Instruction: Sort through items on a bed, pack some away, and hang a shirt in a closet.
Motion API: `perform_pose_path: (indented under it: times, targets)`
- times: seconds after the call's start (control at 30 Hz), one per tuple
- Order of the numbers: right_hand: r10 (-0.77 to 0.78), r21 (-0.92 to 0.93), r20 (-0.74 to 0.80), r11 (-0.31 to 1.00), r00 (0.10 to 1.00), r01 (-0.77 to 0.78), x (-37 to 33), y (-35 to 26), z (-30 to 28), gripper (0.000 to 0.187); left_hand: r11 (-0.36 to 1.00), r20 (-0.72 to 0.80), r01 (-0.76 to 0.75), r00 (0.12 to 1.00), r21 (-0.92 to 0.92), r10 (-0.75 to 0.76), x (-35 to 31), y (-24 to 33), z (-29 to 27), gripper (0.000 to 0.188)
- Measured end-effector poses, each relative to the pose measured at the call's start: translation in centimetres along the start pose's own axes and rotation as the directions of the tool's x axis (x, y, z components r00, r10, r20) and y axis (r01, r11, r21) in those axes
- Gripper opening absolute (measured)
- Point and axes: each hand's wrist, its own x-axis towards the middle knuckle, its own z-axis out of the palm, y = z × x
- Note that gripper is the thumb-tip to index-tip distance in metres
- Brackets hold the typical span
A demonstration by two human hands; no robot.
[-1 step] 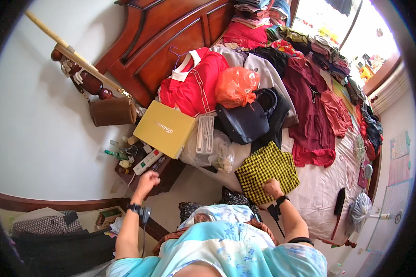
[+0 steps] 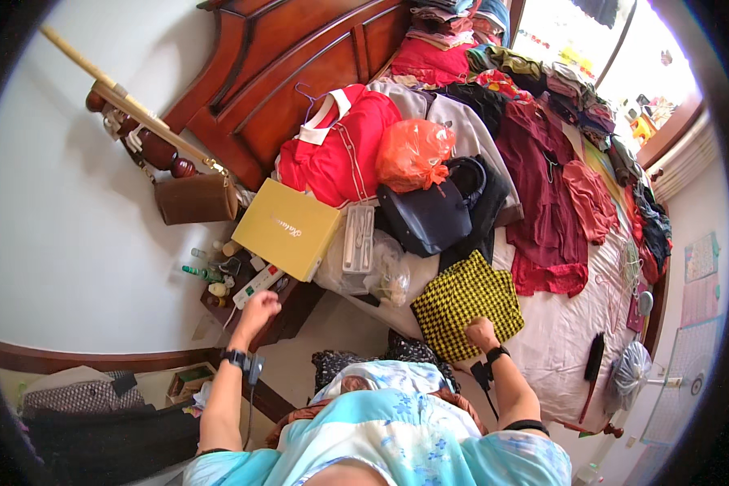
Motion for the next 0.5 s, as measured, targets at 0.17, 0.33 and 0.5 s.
perform_pose_path:
  times: [0.17, 0.33, 0.5]
  targets:
    - [0.269, 0.454, -0.064, 0.865, 0.961, -0.212, -1.8, 4.4, -1.3, 0.025, 0.990, 0.000, -0.125, 0.992, -0.071, 0.125, 13.8, 5.3, 0.0, 0.024]
    - [0.511, 0.631, -0.015, 0.672, 0.860, -0.388, -4.8, 1.7, -0.6, 0.023, 0.986, -0.060, -0.004, 0.998, -0.166, -0.006, 27.3, 9.1, -0.8, 0.051]
    - [0.662, 0.696, -0.001, 0.539, 0.750, -0.475, -7.0, -4.9, -0.9, 0.014, 0.998, -0.247, -0.052, 0.968, -0.046, 0.039, 38.7, 11.3, -0.1, 0.069]
